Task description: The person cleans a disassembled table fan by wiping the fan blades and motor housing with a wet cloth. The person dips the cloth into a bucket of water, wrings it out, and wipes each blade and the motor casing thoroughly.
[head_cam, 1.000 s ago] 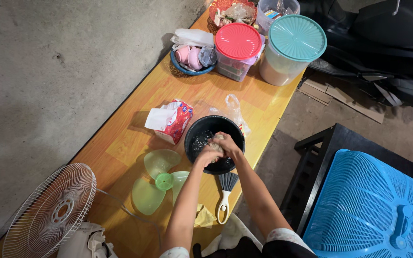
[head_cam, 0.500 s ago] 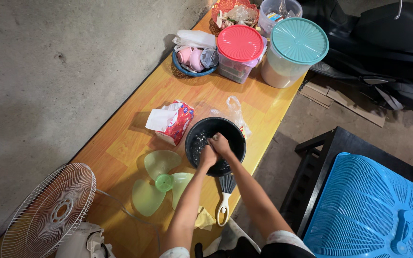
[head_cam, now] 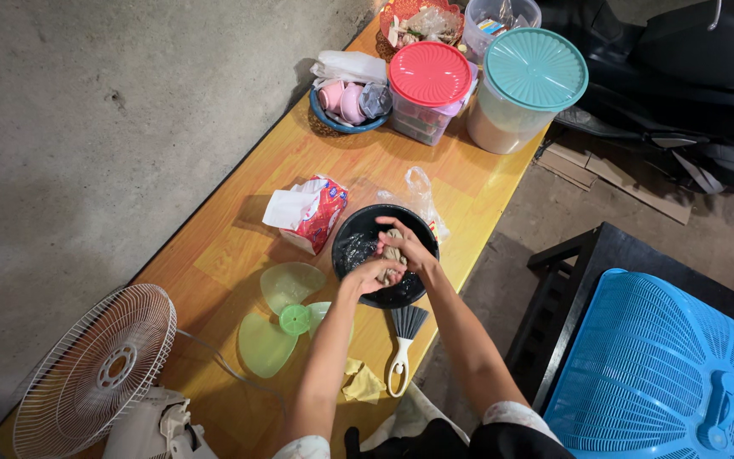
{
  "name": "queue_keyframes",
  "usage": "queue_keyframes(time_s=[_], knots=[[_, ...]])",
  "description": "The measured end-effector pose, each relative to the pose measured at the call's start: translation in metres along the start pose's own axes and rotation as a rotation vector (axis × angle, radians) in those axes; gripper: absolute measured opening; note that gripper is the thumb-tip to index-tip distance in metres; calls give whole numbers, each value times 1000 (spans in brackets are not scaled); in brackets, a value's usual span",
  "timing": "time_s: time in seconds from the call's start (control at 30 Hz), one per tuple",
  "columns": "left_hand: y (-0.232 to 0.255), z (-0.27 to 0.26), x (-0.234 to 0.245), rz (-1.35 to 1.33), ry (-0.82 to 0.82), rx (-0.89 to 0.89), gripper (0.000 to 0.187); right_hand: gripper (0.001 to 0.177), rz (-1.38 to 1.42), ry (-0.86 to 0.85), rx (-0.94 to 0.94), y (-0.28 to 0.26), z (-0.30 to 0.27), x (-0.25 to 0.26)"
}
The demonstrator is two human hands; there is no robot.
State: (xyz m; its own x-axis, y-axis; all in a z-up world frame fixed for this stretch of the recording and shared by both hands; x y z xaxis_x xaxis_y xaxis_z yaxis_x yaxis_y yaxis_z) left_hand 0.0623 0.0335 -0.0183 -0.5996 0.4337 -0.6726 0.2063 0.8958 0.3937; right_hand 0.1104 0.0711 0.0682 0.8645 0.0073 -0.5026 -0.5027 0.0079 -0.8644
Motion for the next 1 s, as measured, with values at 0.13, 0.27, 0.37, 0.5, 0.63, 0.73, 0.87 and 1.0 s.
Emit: queue_keyframes(time_s=[0.13, 0.27, 0.37, 0.5, 0.63, 0.73, 0.87, 1.0], knots=[[2, 25, 21, 55, 211, -121, 23, 42, -319, 111, -84, 0, 7, 17], [4, 29, 28, 169, 379, -186, 16, 50, -302, 285, -88, 1, 7, 28], [10, 18, 36, 278, 556, -257, 5, 51, -316, 351, -58, 6, 9, 33], [33, -4, 31, 597, 790, -472, 24, 52, -408, 440, -26, 13, 14, 45], [39, -17, 25, 784, 938, -493, 35, 49, -422, 538, 17, 20, 16, 51], [41, -36, 13, 878, 1037, -536, 34, 49, -599, 586, 6, 19, 14, 53], [43, -56, -6, 897, 1005, -617, 30, 51, -609, 661, -5, 21, 9, 57], [41, -56, -4, 936, 1078, -493, 26, 52, -742, 726, -10, 21, 7, 64]])
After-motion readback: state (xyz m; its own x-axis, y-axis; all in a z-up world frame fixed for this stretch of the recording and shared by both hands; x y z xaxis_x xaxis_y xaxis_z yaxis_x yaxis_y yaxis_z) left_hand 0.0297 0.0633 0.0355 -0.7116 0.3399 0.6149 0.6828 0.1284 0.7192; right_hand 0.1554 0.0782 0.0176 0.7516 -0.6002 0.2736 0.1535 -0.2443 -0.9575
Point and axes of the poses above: each hand's wrist, its own z-axis towards the middle knuckle, its own x-axis out of the back of the hand, y = z × x, the point moved 10 cm from there along z, towards the middle knuckle, and after that the axes turned 13 degrees about x, right-handed, at the moved point
